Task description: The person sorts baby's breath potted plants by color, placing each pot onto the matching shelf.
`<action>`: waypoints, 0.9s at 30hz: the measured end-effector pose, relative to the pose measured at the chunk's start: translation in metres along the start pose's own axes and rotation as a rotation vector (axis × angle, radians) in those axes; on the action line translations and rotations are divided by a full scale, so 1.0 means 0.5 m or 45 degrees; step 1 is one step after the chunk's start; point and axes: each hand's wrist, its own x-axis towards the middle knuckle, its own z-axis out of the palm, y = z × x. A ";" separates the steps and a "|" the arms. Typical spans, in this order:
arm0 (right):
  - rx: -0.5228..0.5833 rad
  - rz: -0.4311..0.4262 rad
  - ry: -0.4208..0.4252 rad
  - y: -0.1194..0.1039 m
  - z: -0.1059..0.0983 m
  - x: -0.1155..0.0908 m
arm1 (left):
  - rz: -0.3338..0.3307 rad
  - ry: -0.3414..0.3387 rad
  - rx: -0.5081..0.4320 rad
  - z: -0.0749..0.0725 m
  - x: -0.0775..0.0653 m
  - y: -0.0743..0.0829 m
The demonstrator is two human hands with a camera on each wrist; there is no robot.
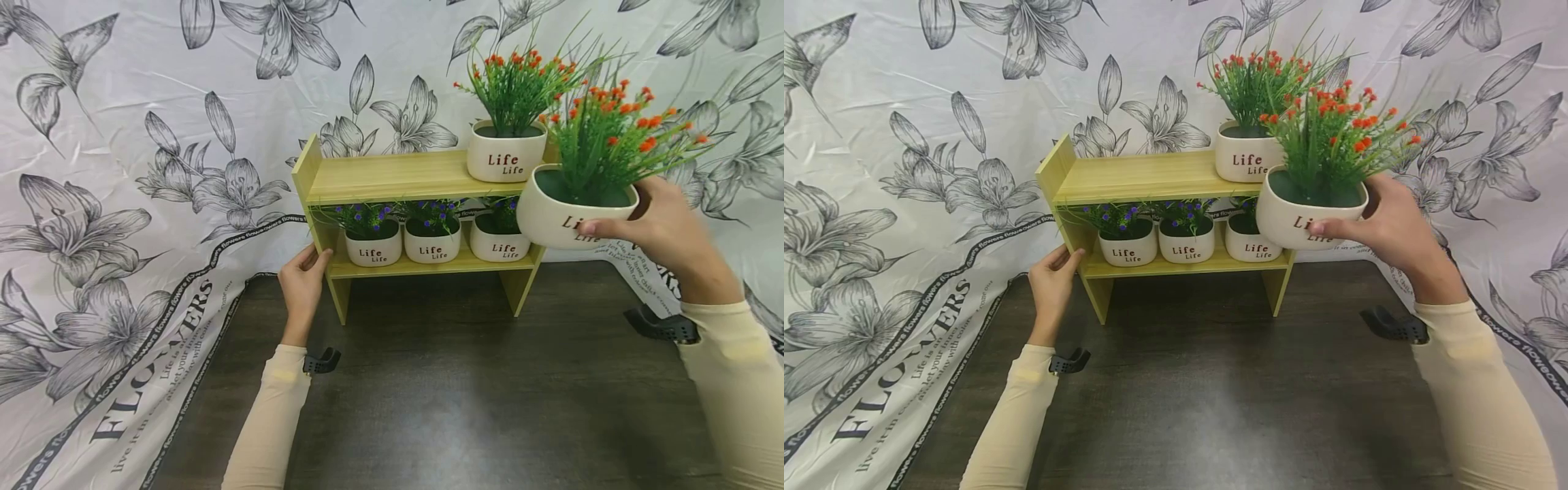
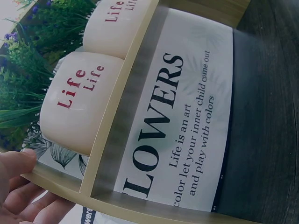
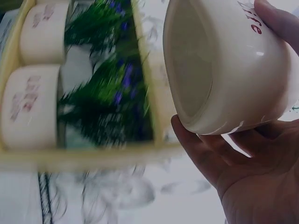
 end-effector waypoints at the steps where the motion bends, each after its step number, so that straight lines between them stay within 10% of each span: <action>1: 0.006 -0.008 -0.006 -0.014 0.006 0.009 | 0.001 0.000 0.001 0.000 0.000 0.000; 27: 0.101 -0.110 -0.262 -0.232 0.221 0.228 | -0.009 -0.025 -0.035 -0.005 0.001 0.000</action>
